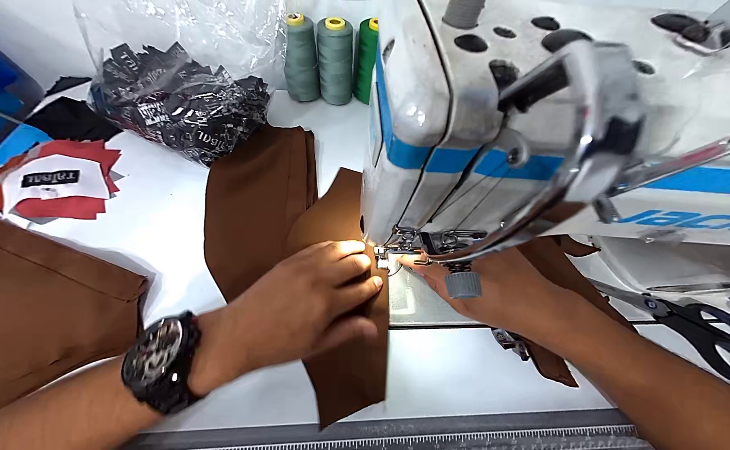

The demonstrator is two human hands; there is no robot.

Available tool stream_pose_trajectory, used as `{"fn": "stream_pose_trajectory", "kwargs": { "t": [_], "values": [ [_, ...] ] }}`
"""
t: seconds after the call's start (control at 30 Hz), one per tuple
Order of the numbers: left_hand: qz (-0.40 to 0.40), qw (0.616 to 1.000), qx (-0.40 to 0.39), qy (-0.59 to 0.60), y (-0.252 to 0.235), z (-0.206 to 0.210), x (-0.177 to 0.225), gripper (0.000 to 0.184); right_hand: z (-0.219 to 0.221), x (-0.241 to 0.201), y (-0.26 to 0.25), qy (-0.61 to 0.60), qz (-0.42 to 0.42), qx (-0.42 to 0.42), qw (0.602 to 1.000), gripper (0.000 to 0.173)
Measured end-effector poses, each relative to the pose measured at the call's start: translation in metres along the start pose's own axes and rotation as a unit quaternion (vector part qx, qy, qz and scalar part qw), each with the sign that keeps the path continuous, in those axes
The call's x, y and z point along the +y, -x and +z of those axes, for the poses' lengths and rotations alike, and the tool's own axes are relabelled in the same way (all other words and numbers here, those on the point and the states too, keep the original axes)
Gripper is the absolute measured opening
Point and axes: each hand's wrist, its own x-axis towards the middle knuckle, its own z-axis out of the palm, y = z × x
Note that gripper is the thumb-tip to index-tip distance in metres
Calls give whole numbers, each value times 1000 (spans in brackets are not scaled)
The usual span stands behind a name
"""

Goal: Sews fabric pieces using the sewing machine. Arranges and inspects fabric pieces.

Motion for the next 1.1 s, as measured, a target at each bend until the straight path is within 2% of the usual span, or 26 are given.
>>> {"fn": "stream_pose_trajectory", "kwargs": {
  "t": [0.07, 0.17, 0.2, 0.23, 0.33, 0.37, 0.4, 0.47, 0.5, 0.57, 0.63, 0.7, 0.77, 0.83, 0.93, 1.0, 1.1],
  "values": [
    [-33, 998, -12, -51, 6, -7, 34, 80, -16, 4, -1, 16, -4, 26, 1000, 21],
    [-69, 991, -44, -111, 29, -3, 86, 100, -40, -5, 2, -8, -5, -78, 997, 26],
    [-77, 988, -45, -128, 39, 1, 100, 96, -44, -16, 4, -37, -5, -112, 993, 30],
    [-78, 987, -26, -139, 50, 6, 111, 84, -44, -32, 5, -66, -8, -121, 991, 37],
    [-82, 992, 52, -86, 81, 4, 136, 32, -25, -88, 11, -143, -36, -133, 980, 75],
    [-107, 991, 65, -40, 91, -6, 144, 25, -15, -105, 16, -161, -50, -120, 978, 75],
    [-144, 986, 78, 25, 100, -23, 151, 24, -8, -120, 24, -172, -60, -90, 979, 62],
    [-222, 953, 123, 167, 117, -64, 159, 26, -12, -143, 47, -215, -37, 1, 976, 25],
    [-250, 932, 155, 211, 122, -78, 161, 23, -21, -152, 64, -258, -1, 30, 966, 20],
    [-276, 903, 178, 276, 120, -84, 163, 16, -50, -163, 108, -373, 86, 29, 923, 24],
    [-278, 877, 124, 371, 101, -65, 169, 9, -74, -177, 161, -496, 171, 18, 851, 24],
    [-273, 839, 46, 469, 74, -30, 178, 13, -92, -198, 218, -536, 256, 26, 804, 22],
    [-250, 810, -26, 531, 46, 8, 194, 15, -107, -226, 272, -515, 355, 44, 779, 18],
    [-203, 806, -77, 550, 11, 44, 217, 12, -120, -250, 323, -483, 458, 55, 745, 16],
    [-89, 854, -145, 492, -54, 91, 274, 11, -133, -274, 410, -452, 602, 34, 657, 15],
    [20, 877, -149, 456, -94, 134, 323, 12, -136, -289, 479, -438, 657, 20, 613, 18],
    [133, 870, -154, 449, -137, 191, 410, 12, -148, -322, 557, -282, 744, -7, 606, 19]
  ]
}}
